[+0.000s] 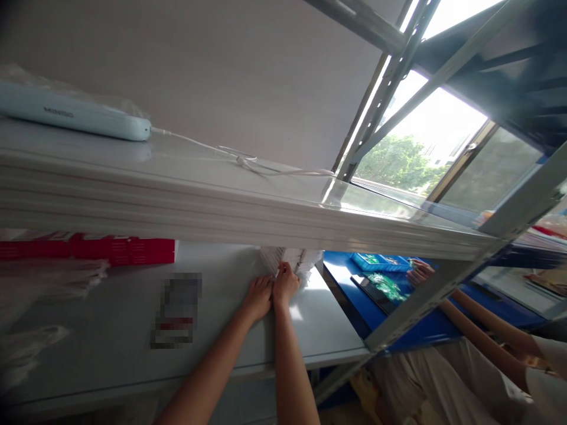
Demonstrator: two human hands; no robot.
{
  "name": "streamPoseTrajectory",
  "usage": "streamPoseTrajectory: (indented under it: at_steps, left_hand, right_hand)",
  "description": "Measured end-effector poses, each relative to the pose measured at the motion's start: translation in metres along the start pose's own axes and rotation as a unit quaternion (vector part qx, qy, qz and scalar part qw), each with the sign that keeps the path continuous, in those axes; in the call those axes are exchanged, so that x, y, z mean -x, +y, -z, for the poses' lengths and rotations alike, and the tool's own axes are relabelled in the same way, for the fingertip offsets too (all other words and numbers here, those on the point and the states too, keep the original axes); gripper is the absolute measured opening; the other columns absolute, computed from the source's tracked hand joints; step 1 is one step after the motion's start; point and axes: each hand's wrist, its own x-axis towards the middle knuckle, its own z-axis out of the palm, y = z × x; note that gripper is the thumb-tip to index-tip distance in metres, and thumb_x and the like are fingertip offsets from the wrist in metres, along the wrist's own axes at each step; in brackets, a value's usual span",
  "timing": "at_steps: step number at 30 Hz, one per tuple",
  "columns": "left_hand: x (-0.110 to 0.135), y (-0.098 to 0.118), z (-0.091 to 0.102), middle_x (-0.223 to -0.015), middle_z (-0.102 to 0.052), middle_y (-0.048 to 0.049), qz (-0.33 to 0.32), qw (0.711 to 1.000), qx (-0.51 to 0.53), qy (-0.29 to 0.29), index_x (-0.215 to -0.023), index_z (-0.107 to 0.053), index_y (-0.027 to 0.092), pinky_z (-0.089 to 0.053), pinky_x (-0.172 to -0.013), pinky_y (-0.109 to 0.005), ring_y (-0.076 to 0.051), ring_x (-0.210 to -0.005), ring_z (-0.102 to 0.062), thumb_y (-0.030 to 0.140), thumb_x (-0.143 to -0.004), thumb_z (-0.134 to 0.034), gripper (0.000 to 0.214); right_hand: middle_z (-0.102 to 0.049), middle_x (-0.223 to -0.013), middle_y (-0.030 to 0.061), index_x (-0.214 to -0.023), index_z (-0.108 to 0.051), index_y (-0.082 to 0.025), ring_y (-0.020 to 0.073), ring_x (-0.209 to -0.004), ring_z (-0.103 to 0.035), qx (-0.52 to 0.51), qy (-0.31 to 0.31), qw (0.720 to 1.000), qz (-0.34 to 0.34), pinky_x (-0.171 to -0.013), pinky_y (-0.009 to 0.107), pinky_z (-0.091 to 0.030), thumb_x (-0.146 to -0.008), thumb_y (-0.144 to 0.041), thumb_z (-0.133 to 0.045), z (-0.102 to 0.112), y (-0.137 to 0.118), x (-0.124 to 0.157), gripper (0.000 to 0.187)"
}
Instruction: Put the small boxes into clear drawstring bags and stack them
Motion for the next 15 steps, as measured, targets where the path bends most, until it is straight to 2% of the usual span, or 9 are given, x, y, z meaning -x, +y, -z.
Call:
streamPoseTrajectory:
  at_steps: [10, 15]
  left_hand:
    - [0.0003, 0.0005, 0.0032, -0.139, -0.048, -0.0141, -0.002, 1.0, 0.014, -0.008, -0.13, -0.051, 0.012, -0.022, -0.113, -0.043, -0.025, -0.13, -0.038, 0.017, -0.09, -0.036, 0.043]
    - [-0.0009, -0.0006, 0.001, -0.138, -0.049, -0.0145, 0.008, 0.999, 0.031, 0.003, -0.135, -0.045, 0.01, -0.023, -0.112, -0.041, -0.025, -0.128, -0.04, 0.015, -0.089, -0.035, 0.048]
  right_hand:
    - [-0.073, -0.091, 0.0105, -0.101, -0.07, -0.019, 0.0232, -0.078, -0.064, 0.054, -0.01, 0.998, 0.018, -0.072, 0.031, -0.035, -0.096, -0.042, -0.028, 0.0005, -0.0064, -0.0028, 0.048]
    - [-0.073, -0.086, 0.0121, -0.103, -0.07, -0.018, 0.0232, -0.077, -0.064, 0.078, -0.008, 0.996, 0.036, -0.072, 0.031, -0.035, -0.096, -0.038, -0.03, -0.005, -0.0067, -0.0056, 0.046]
